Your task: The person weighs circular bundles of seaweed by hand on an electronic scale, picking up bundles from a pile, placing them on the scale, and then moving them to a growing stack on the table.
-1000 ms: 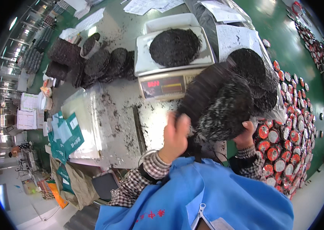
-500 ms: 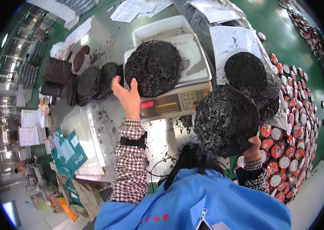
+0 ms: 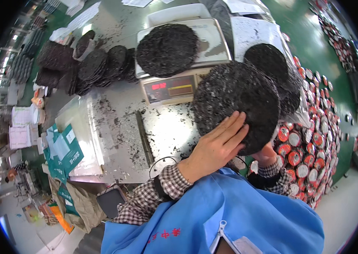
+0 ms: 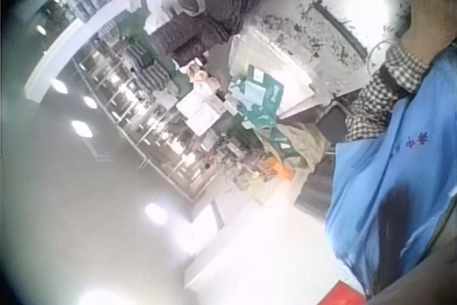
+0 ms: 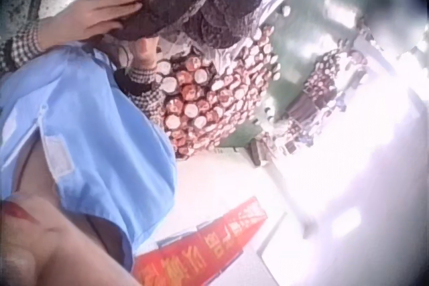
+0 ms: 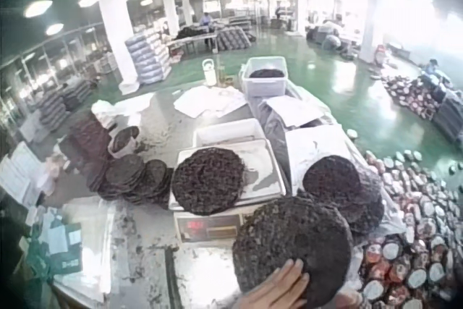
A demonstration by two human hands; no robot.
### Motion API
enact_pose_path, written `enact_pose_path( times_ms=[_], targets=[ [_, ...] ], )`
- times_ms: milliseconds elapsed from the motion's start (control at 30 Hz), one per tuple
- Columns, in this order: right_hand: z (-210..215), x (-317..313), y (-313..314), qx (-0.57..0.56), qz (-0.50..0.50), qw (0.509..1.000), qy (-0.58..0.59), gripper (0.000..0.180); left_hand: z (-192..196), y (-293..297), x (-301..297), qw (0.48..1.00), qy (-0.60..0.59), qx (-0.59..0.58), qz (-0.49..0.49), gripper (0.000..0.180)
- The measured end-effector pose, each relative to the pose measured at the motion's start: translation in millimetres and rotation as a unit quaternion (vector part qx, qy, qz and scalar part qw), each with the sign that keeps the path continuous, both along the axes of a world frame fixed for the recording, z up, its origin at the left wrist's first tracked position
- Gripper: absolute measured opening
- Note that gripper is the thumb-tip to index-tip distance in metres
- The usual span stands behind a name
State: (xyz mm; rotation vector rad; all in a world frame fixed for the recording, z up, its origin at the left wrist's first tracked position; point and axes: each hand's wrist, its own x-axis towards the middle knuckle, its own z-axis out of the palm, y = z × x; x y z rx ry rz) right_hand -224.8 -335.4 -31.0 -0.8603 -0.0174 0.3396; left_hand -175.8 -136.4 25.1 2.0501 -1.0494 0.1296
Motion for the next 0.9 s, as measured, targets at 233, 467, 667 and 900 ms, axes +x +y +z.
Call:
enact_pose_path(
  times_ms=[233, 467, 667, 900],
  targets=[
    [-17, -4, 15, 0.103, -0.047, 0.994, -0.012, 0.124, 6, -12, -16, 0.999, -0.012, 0.042, 0.027, 0.073],
    [-26, 2, 2, 0.095, -0.062, 0.993, -0.021, 0.100, -5, -11, -1, 0.999, 0.037, -0.025, -0.009, 0.064],
    [-52, 0, -20, -0.011, -0.073, 0.997, -0.023, 0.090, -18, -9, 11, 0.980, 0.146, -0.129, -0.028, 0.046],
    [-34, 27, -29, 0.166, -0.203, 0.965, -0.018, 0.062, -40, 44, 67, 0.929, -0.144, -0.047, 0.339, 0.036]
  ],
)
